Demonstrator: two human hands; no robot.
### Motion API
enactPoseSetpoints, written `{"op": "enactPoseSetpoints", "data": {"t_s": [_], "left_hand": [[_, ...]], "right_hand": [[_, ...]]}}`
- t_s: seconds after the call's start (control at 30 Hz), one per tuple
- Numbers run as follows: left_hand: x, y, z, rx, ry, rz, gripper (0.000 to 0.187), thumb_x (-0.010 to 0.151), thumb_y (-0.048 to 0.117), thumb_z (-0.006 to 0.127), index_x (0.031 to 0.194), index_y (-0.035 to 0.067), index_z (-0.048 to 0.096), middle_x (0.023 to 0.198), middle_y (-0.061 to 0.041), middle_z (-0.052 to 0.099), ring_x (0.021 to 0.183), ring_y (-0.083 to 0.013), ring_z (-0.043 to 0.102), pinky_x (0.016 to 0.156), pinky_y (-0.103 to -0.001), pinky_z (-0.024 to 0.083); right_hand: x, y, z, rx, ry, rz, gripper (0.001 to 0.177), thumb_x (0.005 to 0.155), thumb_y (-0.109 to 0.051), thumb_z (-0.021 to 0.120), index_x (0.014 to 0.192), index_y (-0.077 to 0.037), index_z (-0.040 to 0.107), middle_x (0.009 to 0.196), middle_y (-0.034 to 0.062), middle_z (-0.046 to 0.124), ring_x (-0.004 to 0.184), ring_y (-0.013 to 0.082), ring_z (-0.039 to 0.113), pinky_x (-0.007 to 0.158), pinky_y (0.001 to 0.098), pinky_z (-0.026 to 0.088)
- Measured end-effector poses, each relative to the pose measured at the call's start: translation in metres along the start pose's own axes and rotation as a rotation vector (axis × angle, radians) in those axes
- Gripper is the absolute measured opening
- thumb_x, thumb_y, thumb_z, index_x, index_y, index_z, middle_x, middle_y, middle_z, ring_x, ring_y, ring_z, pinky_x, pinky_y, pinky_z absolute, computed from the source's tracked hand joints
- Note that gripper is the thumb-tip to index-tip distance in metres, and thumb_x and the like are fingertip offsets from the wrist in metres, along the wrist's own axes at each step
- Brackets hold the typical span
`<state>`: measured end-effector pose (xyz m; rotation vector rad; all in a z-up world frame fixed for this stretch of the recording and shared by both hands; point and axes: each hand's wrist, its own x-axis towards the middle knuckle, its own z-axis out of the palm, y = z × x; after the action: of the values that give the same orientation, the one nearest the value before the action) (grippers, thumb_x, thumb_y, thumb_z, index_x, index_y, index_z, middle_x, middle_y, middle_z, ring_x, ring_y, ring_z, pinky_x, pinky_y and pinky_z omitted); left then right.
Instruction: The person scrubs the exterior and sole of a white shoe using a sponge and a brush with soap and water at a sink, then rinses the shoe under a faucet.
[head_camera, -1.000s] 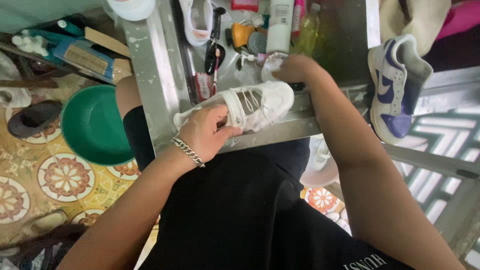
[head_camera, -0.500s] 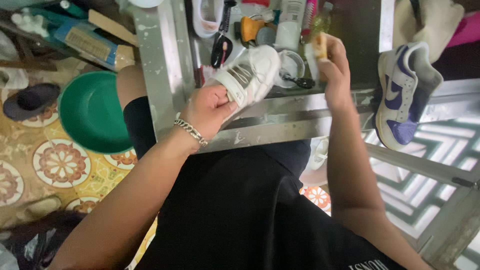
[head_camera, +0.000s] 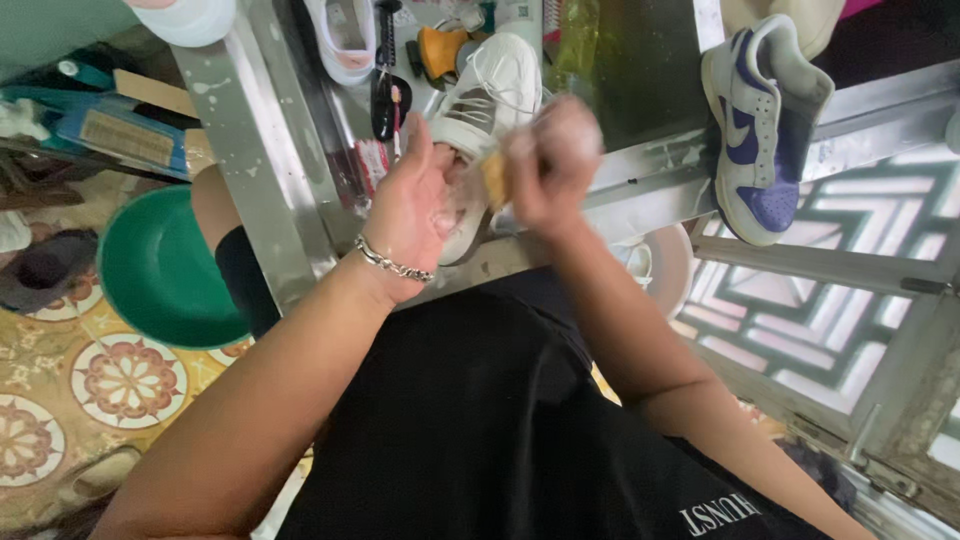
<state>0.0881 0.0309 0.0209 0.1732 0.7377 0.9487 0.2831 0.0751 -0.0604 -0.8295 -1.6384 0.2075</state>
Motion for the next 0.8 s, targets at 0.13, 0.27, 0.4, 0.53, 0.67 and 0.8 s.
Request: {"op": "enactPoseSetpoints", "data": {"t_s": [0.13,0.27,0.4,0.53,0.67,0.8], "left_hand": [[-0.012,0.014,0.009,0.087,0.014,-0.006,0.138,0.074,0.089,0.07,0.176,-0.003,0.058,0.179,-0.024,0.07,0.168,-0.0345,0.068,0.145,-0.056,0.05],[-0.016,0.023,0.0,-0.187,-0.097,-0.106,0.11,0.09,0.089,0.06,0.158,0.002,0.07,0.141,-0.014,0.077,0.132,-0.0285,0.075,0.118,-0.042,0.059],[-0.02,0.026,0.005,-0.182,-0.049,-0.117,0.135,0.084,0.094,0.049,0.183,0.002,0.06,0.171,-0.015,0.075,0.158,-0.027,0.072,0.136,-0.04,0.055],[-0.024,0.019,0.003,-0.246,-0.089,-0.05,0.131,0.088,0.097,0.052,0.173,-0.002,0.061,0.157,-0.019,0.074,0.142,-0.0317,0.075,0.127,-0.046,0.06],[-0.025,0.011,-0.004,-0.338,-0.18,0.041,0.125,0.094,0.1,0.056,0.158,-0.007,0.064,0.134,-0.025,0.075,0.115,-0.0388,0.082,0.111,-0.055,0.07],[-0.012,0.009,-0.01,-0.33,-0.272,0.022,0.116,0.097,0.101,0.054,0.152,-0.001,0.065,0.128,-0.027,0.08,0.106,-0.0393,0.087,0.098,-0.052,0.075]], "right_hand": [[0.031,-0.041,0.009,-0.045,-0.006,0.062,0.04,0.116,0.001,0.064,0.083,-0.008,0.043,0.076,0.0092,0.039,0.073,0.0296,0.04,0.076,0.0524,0.039],[0.019,-0.013,0.016,-0.004,-0.078,-0.052,0.026,0.107,-0.007,0.064,0.082,-0.013,0.056,0.077,0.0074,0.052,0.072,0.0268,0.049,0.071,0.0473,0.044],[0.022,0.016,0.01,-0.049,-0.023,-0.081,0.03,0.1,0.005,0.061,0.082,-0.015,0.047,0.075,0.0057,0.045,0.073,0.025,0.044,0.071,0.0429,0.044],[0.004,-0.029,0.02,0.094,-0.16,-0.111,0.042,0.108,-0.028,0.086,0.078,-0.014,0.059,0.081,0.013,0.056,0.067,0.0396,0.058,0.068,0.054,0.045],[0.02,0.023,-0.001,0.1,-0.099,-0.179,0.044,0.112,-0.014,0.075,0.073,-0.012,0.053,0.07,0.0121,0.05,0.06,0.0401,0.049,0.064,0.0519,0.041],[0.01,-0.079,0.024,0.168,-0.158,-0.197,0.029,0.097,-0.031,0.088,0.078,-0.018,0.07,0.077,0.007,0.056,0.064,0.0307,0.054,0.069,0.0515,0.05]]}}
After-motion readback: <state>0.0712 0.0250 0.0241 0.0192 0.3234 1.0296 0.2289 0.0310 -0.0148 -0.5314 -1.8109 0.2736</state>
